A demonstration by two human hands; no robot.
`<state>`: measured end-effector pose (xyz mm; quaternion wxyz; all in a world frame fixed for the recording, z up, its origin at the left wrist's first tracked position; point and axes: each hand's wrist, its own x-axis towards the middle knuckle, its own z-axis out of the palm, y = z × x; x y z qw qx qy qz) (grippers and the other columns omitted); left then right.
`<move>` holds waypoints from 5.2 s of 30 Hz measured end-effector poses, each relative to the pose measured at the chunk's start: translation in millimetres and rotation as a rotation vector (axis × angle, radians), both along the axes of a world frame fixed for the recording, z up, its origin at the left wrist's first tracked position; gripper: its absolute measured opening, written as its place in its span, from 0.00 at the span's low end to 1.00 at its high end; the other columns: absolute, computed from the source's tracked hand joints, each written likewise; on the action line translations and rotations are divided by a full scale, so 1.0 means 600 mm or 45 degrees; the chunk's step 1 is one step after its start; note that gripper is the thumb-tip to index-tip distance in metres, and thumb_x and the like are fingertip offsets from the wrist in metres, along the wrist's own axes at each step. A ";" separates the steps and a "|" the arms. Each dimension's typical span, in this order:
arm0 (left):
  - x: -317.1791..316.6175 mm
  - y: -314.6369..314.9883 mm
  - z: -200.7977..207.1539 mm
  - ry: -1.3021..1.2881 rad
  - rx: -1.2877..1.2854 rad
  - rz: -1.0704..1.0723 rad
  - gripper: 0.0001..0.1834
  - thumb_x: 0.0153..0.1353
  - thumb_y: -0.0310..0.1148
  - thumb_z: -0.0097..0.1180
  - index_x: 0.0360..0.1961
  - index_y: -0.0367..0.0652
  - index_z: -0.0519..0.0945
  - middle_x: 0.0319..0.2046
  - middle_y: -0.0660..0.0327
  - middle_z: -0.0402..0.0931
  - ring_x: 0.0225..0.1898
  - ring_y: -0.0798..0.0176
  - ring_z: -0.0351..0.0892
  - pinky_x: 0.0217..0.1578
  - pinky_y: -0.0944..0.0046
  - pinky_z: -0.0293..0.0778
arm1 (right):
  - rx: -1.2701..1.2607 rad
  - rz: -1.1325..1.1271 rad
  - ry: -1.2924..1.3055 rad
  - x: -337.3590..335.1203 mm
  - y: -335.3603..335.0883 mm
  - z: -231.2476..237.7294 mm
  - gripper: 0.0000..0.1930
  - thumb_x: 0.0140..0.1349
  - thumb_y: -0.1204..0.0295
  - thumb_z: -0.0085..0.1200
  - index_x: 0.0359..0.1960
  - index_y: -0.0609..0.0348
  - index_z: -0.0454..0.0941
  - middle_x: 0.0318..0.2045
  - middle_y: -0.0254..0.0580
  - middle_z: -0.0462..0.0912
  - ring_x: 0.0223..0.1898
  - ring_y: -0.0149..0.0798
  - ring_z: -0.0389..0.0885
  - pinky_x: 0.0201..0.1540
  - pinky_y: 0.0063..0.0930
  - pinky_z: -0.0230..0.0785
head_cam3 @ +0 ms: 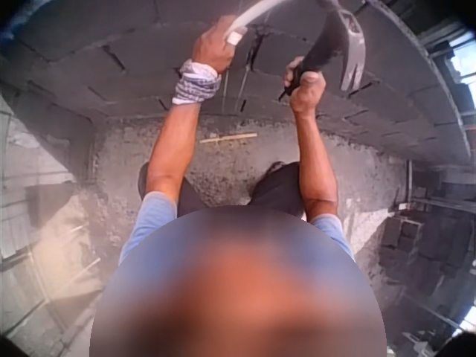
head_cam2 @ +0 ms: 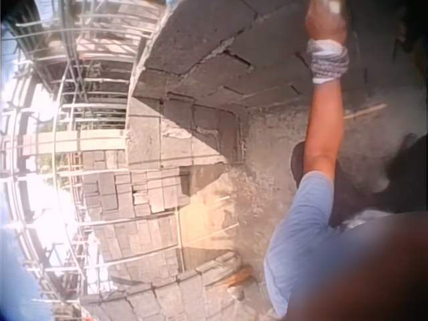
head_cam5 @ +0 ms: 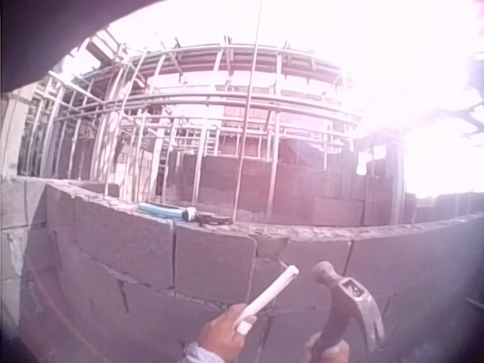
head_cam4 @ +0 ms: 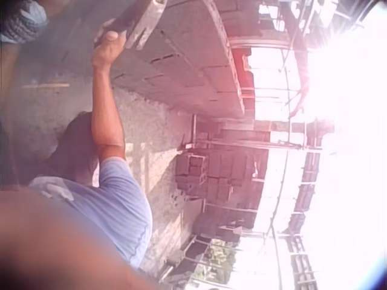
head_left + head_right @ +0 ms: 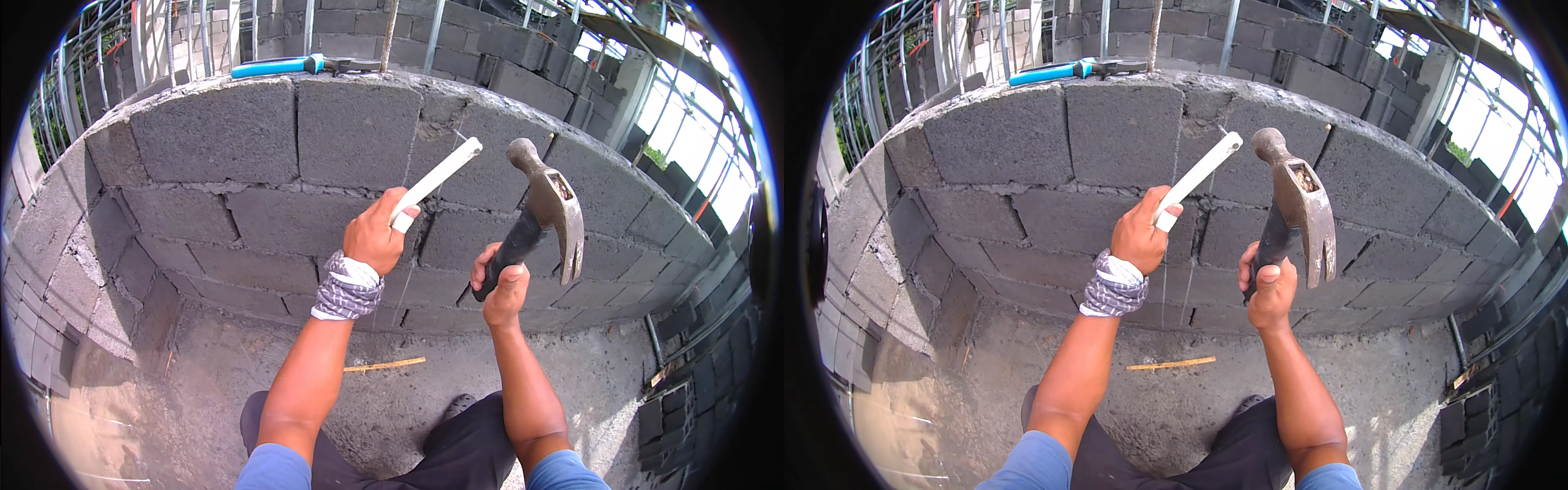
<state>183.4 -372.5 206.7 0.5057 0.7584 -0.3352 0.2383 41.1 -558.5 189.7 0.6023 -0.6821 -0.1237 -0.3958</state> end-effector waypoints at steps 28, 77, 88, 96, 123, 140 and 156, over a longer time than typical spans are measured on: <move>-0.006 -0.007 -0.006 0.064 -0.023 -0.042 0.15 0.79 0.43 0.52 0.60 0.52 0.75 0.38 0.41 0.85 0.41 0.28 0.85 0.37 0.41 0.78 | -0.355 -0.301 -0.044 -0.010 -0.008 -0.002 0.44 0.67 0.23 0.44 0.38 0.62 0.74 0.25 0.33 0.72 0.25 0.26 0.70 0.26 0.24 0.61; 0.019 0.017 0.006 0.357 -0.780 -0.621 0.14 0.84 0.39 0.44 0.60 0.43 0.73 0.28 0.70 0.66 0.26 0.78 0.63 0.24 0.75 0.64 | 0.669 0.455 0.644 -0.127 0.032 -0.004 0.24 0.74 0.44 0.57 0.36 0.52 0.70 0.19 0.34 0.69 0.15 0.31 0.68 0.22 0.33 0.68; 0.028 -0.024 0.036 0.564 -0.357 -0.590 0.19 0.86 0.47 0.38 0.55 0.43 0.73 0.22 0.70 0.63 0.20 0.76 0.61 0.20 0.72 0.60 | 1.302 0.658 1.133 -0.102 0.025 -0.026 0.17 0.72 0.54 0.64 0.35 0.49 0.70 0.19 0.27 0.70 0.16 0.26 0.67 0.22 0.30 0.67; 0.023 0.034 0.051 0.717 -0.474 -0.618 0.19 0.86 0.48 0.38 0.51 0.43 0.72 0.22 0.69 0.63 0.17 0.77 0.59 0.18 0.72 0.60 | 1.314 0.760 1.175 -0.132 0.025 -0.030 0.17 0.71 0.56 0.65 0.37 0.49 0.69 0.20 0.28 0.70 0.17 0.26 0.68 0.22 0.30 0.67; 0.022 0.058 0.018 0.558 -0.383 -0.666 0.14 0.83 0.36 0.43 0.60 0.41 0.73 0.28 0.69 0.68 0.25 0.79 0.61 0.22 0.76 0.61 | 1.221 0.623 1.283 -0.150 0.037 -0.041 0.14 0.72 0.65 0.64 0.40 0.50 0.67 0.21 0.29 0.72 0.17 0.26 0.69 0.21 0.30 0.68; -0.004 0.180 -0.064 0.398 -0.183 -0.224 0.15 0.80 0.41 0.51 0.55 0.41 0.78 0.26 0.65 0.72 0.28 0.74 0.70 0.29 0.67 0.67 | -0.755 -0.593 0.448 -0.093 -0.015 0.018 0.15 0.58 0.66 0.74 0.36 0.58 0.79 0.28 0.50 0.86 0.30 0.60 0.86 0.32 0.47 0.74; 0.003 0.222 -0.087 0.128 0.077 0.070 0.17 0.77 0.47 0.57 0.52 0.45 0.79 0.27 0.50 0.81 0.30 0.42 0.85 0.33 0.52 0.76 | -0.674 -0.642 0.212 0.105 -0.024 0.027 0.13 0.62 0.66 0.68 0.35 0.63 0.78 0.23 0.57 0.82 0.30 0.64 0.85 0.34 0.47 0.74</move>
